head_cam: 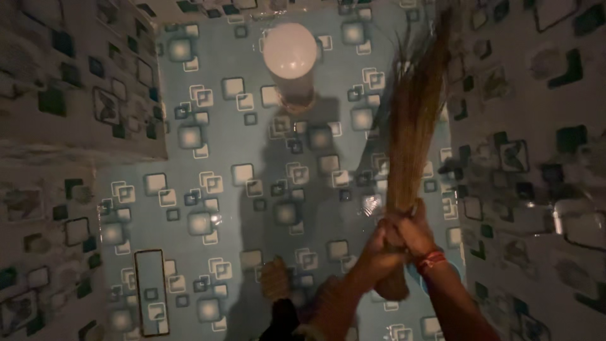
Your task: The person sweeps a wet tiled floor using a traditional straw broom. They periodically scoop water from a black bucket with a blue plastic cup and pour it onto the floor to aid in cleaning.
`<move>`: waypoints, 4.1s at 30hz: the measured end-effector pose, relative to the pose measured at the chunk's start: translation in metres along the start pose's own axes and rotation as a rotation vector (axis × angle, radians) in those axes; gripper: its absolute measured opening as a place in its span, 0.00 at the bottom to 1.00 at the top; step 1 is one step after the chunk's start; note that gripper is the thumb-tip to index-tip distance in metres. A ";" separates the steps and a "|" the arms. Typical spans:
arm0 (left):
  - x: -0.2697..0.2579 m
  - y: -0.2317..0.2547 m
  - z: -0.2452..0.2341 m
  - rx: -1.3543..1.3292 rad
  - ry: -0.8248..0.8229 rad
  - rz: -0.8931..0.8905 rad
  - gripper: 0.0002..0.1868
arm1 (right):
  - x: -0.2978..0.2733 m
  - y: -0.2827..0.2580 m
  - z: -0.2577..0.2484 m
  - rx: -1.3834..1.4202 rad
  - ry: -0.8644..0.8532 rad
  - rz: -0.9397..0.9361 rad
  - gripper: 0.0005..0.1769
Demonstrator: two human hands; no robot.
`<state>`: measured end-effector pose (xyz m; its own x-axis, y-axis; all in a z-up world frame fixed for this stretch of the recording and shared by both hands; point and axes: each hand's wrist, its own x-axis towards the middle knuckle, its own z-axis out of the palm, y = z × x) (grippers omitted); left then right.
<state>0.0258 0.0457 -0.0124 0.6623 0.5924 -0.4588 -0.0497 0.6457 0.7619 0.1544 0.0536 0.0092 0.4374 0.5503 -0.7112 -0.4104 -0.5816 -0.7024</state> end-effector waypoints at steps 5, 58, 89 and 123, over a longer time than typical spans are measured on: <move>0.020 -0.001 -0.045 -0.071 0.166 -0.153 0.36 | 0.030 0.036 0.033 0.254 -0.303 -0.071 0.38; -0.107 0.082 -0.053 0.146 0.284 0.135 0.49 | -0.107 -0.025 0.131 -0.230 -0.020 -0.130 0.44; -0.279 -0.090 -0.060 -0.119 0.199 -0.049 0.44 | -0.227 0.205 0.064 -0.001 0.049 -0.027 0.29; -0.378 -0.156 -0.232 -0.016 0.362 0.136 0.30 | -0.255 0.319 0.223 -0.722 -0.276 -0.427 0.17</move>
<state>-0.3899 -0.1676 -0.0640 0.3419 0.8030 -0.4881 -0.1322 0.5554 0.8210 -0.2668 -0.1386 -0.0395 0.1905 0.8780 -0.4391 0.3901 -0.4782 -0.7869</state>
